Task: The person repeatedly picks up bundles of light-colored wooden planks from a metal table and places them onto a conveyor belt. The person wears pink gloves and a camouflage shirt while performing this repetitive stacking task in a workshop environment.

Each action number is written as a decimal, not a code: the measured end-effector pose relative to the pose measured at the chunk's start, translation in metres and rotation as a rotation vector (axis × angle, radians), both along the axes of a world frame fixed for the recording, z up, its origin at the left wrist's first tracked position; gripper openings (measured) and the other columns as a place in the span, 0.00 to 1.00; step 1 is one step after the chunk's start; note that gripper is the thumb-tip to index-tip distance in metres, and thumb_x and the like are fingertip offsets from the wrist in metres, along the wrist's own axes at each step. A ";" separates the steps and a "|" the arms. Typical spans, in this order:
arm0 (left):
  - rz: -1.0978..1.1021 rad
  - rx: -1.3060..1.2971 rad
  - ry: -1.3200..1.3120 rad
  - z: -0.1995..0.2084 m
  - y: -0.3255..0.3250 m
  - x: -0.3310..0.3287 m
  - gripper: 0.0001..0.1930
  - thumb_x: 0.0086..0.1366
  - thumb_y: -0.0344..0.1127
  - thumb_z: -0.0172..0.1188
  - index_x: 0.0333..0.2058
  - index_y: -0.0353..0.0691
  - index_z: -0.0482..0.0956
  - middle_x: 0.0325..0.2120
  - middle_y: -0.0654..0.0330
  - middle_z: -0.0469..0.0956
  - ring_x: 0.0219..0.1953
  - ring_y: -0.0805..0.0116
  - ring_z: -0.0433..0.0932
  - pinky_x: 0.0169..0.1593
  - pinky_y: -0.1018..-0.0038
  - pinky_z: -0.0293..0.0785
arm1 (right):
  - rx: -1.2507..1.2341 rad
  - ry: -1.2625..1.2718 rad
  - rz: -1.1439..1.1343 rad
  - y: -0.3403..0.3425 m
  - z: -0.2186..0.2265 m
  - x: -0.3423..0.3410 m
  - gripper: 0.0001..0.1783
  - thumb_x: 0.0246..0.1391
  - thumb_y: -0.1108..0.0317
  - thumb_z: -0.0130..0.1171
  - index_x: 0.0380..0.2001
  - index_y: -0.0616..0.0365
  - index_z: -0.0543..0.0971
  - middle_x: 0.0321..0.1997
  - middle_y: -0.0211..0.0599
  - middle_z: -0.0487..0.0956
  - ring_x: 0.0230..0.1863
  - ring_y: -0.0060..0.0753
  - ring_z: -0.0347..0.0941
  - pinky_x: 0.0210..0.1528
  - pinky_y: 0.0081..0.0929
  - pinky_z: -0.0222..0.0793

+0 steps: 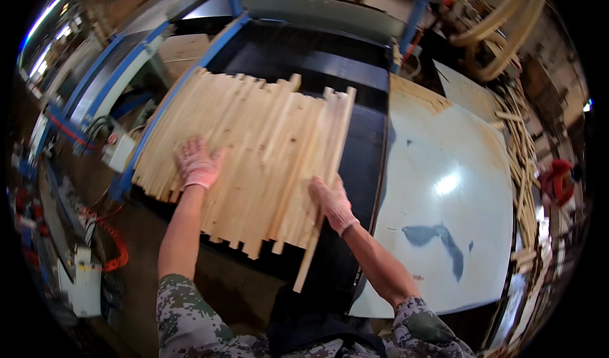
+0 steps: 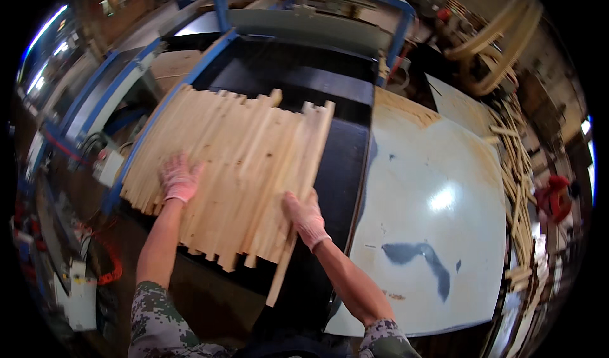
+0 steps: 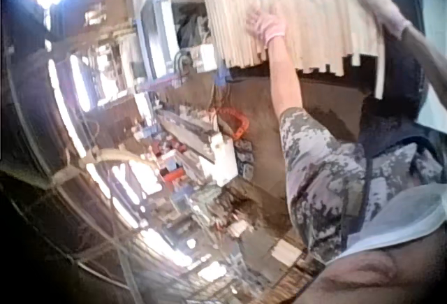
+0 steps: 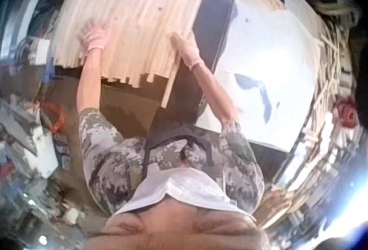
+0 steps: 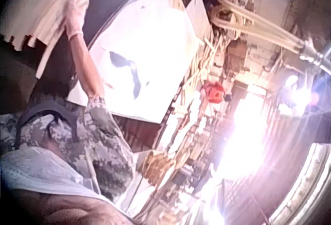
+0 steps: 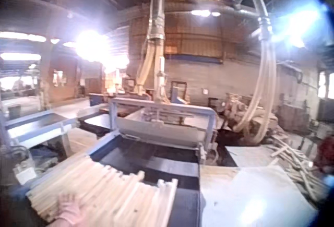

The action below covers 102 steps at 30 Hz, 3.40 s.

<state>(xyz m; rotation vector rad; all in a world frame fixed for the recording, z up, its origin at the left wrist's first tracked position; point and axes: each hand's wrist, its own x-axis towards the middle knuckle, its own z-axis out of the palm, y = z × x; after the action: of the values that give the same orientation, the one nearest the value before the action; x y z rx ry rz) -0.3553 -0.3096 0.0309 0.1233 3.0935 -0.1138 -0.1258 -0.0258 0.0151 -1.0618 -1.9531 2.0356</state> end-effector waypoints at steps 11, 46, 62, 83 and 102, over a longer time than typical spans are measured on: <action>-0.209 0.069 0.210 -0.081 -0.030 -0.068 0.34 0.83 0.58 0.44 0.72 0.36 0.71 0.74 0.41 0.68 0.78 0.44 0.62 0.81 0.51 0.53 | 0.858 -0.201 0.348 0.027 -0.023 0.035 0.26 0.70 0.47 0.56 0.60 0.53 0.79 0.46 0.56 0.86 0.42 0.53 0.88 0.45 0.50 0.85; -1.669 -0.355 -1.662 -0.123 0.566 1.081 0.41 0.73 0.57 0.66 0.74 0.37 0.68 0.71 0.49 0.74 0.72 0.57 0.74 0.73 0.68 0.68 | -0.833 0.658 -1.735 -0.011 -0.283 1.087 0.12 0.71 0.59 0.63 0.46 0.57 0.80 0.35 0.37 0.80 0.26 0.28 0.72 0.28 0.27 0.68; -2.104 -0.286 -1.330 -0.170 0.920 1.378 0.41 0.72 0.64 0.59 0.72 0.38 0.72 0.69 0.46 0.75 0.72 0.50 0.73 0.73 0.63 0.69 | 0.278 -0.937 -0.921 0.318 -0.291 1.366 0.12 0.56 0.61 0.65 0.40 0.56 0.81 0.45 0.53 0.83 0.52 0.64 0.81 0.54 0.50 0.79; -1.655 -0.129 -1.366 -0.290 1.339 1.769 0.51 0.67 0.58 0.72 0.74 0.25 0.62 0.71 0.35 0.70 0.74 0.44 0.70 0.75 0.59 0.66 | 0.040 -0.632 -1.746 0.881 -0.280 1.866 0.60 0.58 0.51 0.73 0.84 0.57 0.50 0.82 0.62 0.61 0.82 0.59 0.58 0.82 0.41 0.55; -1.646 0.293 -0.719 -0.335 1.586 2.061 0.39 0.65 0.50 0.71 0.67 0.30 0.71 0.61 0.33 0.76 0.64 0.35 0.75 0.68 0.51 0.72 | 0.083 -1.105 -1.754 1.034 -0.330 2.118 0.52 0.63 0.62 0.64 0.84 0.39 0.49 0.77 0.55 0.70 0.68 0.65 0.75 0.70 0.50 0.73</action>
<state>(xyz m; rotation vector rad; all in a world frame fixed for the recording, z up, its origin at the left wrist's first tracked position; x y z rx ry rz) 1.7057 1.2760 -0.3044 2.0007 1.5508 0.2694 1.9919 1.0081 -0.3154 -2.6189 -0.3432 0.3089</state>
